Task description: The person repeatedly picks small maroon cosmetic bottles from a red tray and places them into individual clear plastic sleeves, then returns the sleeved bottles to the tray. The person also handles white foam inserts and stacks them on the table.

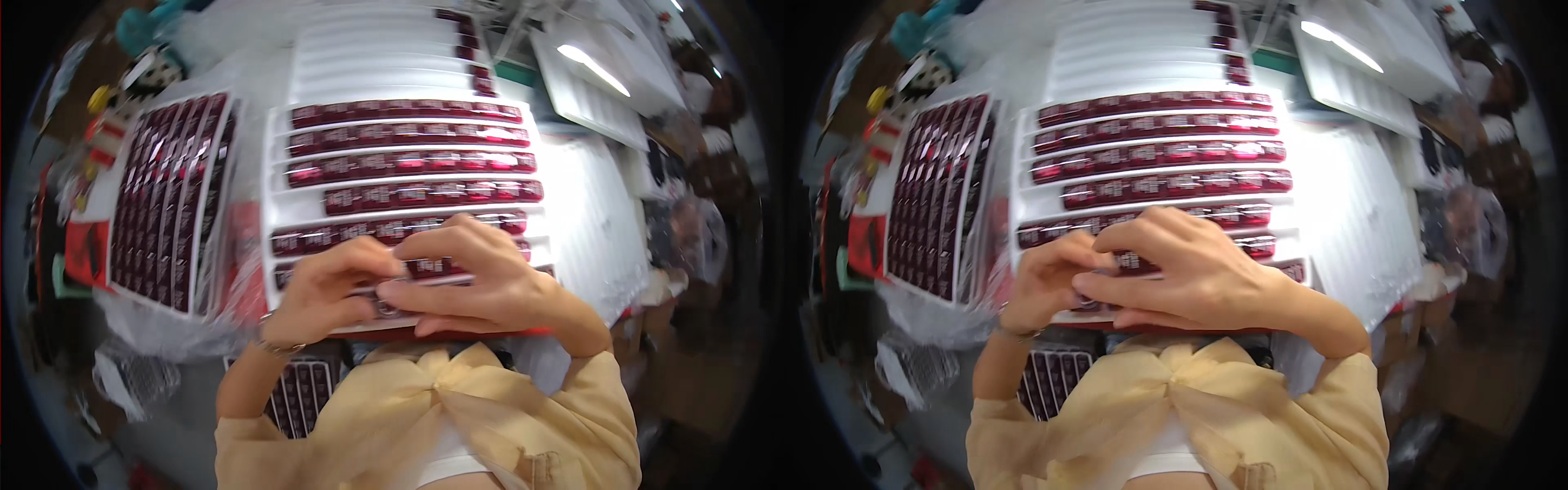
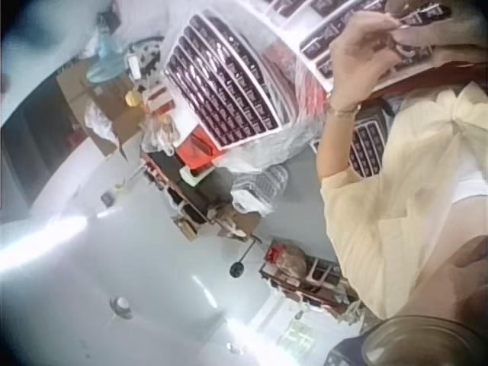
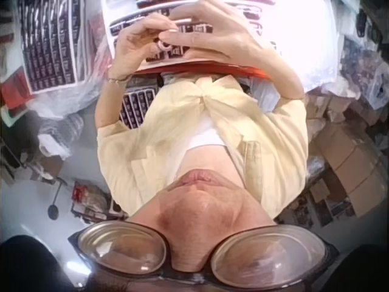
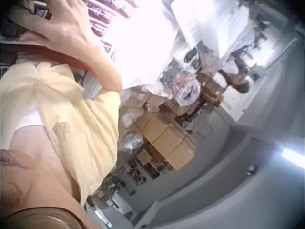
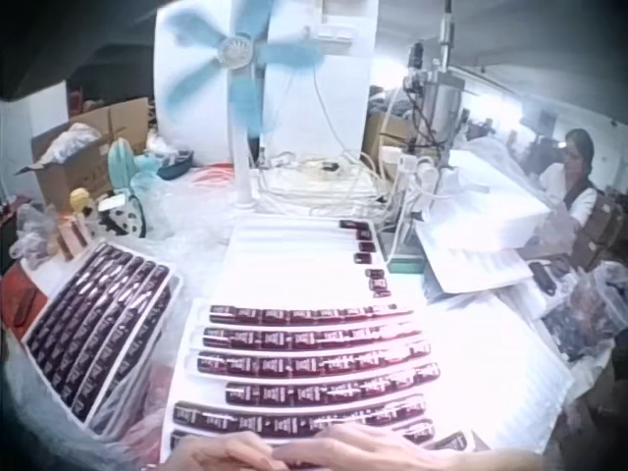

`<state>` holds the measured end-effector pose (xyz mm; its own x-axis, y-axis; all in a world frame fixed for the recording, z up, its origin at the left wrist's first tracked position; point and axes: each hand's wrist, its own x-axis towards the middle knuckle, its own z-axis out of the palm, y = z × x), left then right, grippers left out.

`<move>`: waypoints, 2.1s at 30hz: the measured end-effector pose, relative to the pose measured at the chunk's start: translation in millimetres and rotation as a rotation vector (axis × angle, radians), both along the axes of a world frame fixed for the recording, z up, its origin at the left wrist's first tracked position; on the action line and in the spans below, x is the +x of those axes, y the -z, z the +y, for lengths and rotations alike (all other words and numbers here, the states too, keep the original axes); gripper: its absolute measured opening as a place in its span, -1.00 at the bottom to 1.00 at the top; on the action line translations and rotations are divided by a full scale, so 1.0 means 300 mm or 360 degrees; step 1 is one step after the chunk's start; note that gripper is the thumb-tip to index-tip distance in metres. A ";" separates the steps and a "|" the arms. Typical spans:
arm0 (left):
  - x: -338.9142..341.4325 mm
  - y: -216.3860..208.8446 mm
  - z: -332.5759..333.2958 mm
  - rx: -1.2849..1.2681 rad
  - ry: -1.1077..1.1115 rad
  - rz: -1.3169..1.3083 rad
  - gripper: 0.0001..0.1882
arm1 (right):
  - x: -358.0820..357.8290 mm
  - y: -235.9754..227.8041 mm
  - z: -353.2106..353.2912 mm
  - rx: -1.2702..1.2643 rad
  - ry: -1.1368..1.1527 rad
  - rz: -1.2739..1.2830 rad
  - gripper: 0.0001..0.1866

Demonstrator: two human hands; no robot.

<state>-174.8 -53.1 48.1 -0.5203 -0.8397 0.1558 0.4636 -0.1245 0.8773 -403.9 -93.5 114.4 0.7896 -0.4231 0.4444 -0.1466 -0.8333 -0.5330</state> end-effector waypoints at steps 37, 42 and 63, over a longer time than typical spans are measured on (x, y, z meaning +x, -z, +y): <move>-0.595 0.047 -0.158 -0.0421 -0.0058 -0.0553 -0.65 | -0.423 0.235 0.062 0.1315 0.0920 -0.1013 -0.77; -0.603 0.029 -0.195 -0.1219 -0.0411 -0.1330 -0.70 | -0.654 0.280 0.147 0.0788 0.1522 -0.0623 -0.65; -0.460 0.018 -0.177 -0.1343 -0.0518 -0.1575 -0.66 | -0.725 0.234 0.099 0.1270 0.1314 -0.1074 -0.65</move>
